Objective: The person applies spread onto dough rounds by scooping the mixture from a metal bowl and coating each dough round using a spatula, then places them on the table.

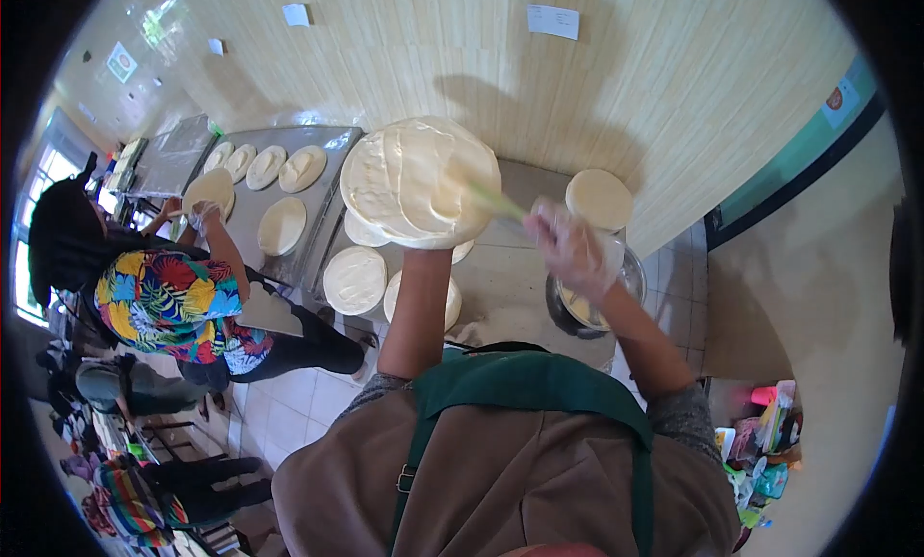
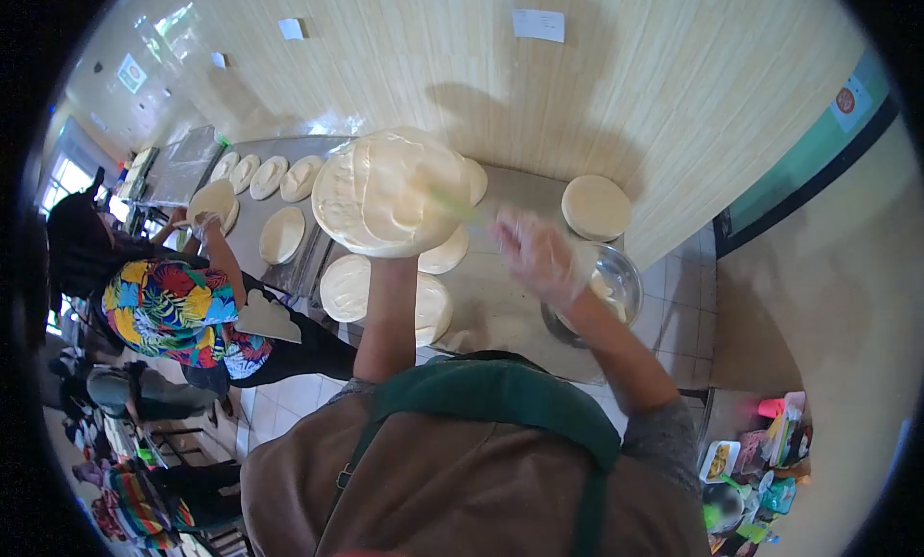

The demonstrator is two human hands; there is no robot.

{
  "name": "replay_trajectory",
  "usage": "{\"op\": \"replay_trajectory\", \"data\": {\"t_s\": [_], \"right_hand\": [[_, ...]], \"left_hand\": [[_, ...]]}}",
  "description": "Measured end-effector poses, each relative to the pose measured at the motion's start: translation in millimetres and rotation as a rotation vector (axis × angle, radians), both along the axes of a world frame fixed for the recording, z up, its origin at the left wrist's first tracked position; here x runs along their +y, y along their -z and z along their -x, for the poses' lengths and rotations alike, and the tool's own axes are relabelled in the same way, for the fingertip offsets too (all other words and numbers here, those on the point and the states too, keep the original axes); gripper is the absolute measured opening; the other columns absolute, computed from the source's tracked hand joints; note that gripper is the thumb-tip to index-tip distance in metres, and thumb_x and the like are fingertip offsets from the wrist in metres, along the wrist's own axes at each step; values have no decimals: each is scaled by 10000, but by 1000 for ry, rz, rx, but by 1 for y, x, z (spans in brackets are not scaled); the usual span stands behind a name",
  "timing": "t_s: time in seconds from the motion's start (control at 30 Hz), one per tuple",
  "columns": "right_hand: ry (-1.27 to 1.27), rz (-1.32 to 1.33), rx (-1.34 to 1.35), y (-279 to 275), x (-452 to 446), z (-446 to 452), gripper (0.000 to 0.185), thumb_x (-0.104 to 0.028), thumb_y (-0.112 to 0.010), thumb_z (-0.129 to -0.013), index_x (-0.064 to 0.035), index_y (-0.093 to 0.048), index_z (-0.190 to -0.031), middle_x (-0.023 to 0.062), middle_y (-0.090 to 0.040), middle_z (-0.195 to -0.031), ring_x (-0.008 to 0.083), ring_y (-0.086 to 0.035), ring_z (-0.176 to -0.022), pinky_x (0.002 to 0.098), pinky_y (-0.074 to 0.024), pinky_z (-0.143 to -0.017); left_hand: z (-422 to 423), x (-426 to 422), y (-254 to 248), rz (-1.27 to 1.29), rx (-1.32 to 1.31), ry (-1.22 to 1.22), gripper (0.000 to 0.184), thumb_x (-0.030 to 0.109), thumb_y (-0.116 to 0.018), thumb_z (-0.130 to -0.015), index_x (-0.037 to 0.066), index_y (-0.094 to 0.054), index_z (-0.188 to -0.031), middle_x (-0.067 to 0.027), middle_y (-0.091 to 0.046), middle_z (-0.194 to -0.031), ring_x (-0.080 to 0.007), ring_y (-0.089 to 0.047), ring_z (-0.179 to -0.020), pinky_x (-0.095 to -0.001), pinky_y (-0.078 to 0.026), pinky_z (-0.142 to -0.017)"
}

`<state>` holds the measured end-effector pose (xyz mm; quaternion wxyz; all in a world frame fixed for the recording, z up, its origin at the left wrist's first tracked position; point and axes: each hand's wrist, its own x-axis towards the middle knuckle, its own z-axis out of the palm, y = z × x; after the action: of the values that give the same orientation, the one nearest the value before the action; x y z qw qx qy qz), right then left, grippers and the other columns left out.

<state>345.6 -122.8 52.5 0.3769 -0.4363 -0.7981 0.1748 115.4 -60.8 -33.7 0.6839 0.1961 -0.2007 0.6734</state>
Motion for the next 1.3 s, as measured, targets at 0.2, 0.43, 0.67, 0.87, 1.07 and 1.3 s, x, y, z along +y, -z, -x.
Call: {"op": "replay_trajectory", "data": {"t_s": [0.2, 0.43, 0.67, 0.87, 1.07, 1.3], "right_hand": [[-122, 383, 158, -17, -40, 17, 141, -147, -582, -933, -29, -523, -884, 200, -546, -709, 376, -582, -658, 409, -423, -578], [-142, 259, 142, -11, -53, 26, 133, -127, -577, -934, -28, -543, -851, 170, -529, -701, 320, -541, -630, 384, -417, -569], [-162, -152, -122, -39, 9, 30, 177, -212, -619, -905, -64, -545, -841, 156, -571, -716, 339, -583, -631, 442, -440, -563], [-124, -178, -365, -43, 2, -40, 178, -255, -665, -867, -101, -582, -837, 94, -588, -699, 307, -589, -600, 424, -449, -528], [-197, -430, -245, -43, 34, -11, 171, -258, -679, -859, -99, -615, -856, 76, -600, -755, 290, -594, -658, 419, -457, -569], [53, -580, -201, -56, 101, 33, 181, -235, -663, -877, -66, -601, -853, 120, -622, -759, 315, -609, -691, 421, -463, -594]], "left_hand": [[-8, -9, -16, 381, 185, -292, 735, 689, -380, -897, 198, -378, -1444, -71, -451, -1437, -332, -439, -1313, -547, -365, -1086], [-14, 4, -2, 421, 287, -357, 736, 673, -382, -902, 166, -386, -1437, -107, -479, -1406, -350, -493, -1256, -557, -416, -1037], [-11, -3, -21, 166, 258, -185, 699, 634, -456, -900, 137, -442, -1390, -128, -530, -1344, -341, -539, -1197, -540, -452, -1005], [19, -21, -53, 518, 454, -453, 640, 573, -474, -926, 116, -455, -1374, -122, -534, -1338, -332, -542, -1194, -533, -456, -1007], [2, -9, -35, 133, 326, -138, 609, 530, -452, -955, 132, -417, -1415, -115, -490, -1403, -327, -518, -1244, -532, -450, -1020], [-52, -22, -32, 99, 251, 101, 622, 539, -443, -956, 145, -395, -1434, -109, -476, -1422, -325, -505, -1263, -532, -446, -1025]]}}
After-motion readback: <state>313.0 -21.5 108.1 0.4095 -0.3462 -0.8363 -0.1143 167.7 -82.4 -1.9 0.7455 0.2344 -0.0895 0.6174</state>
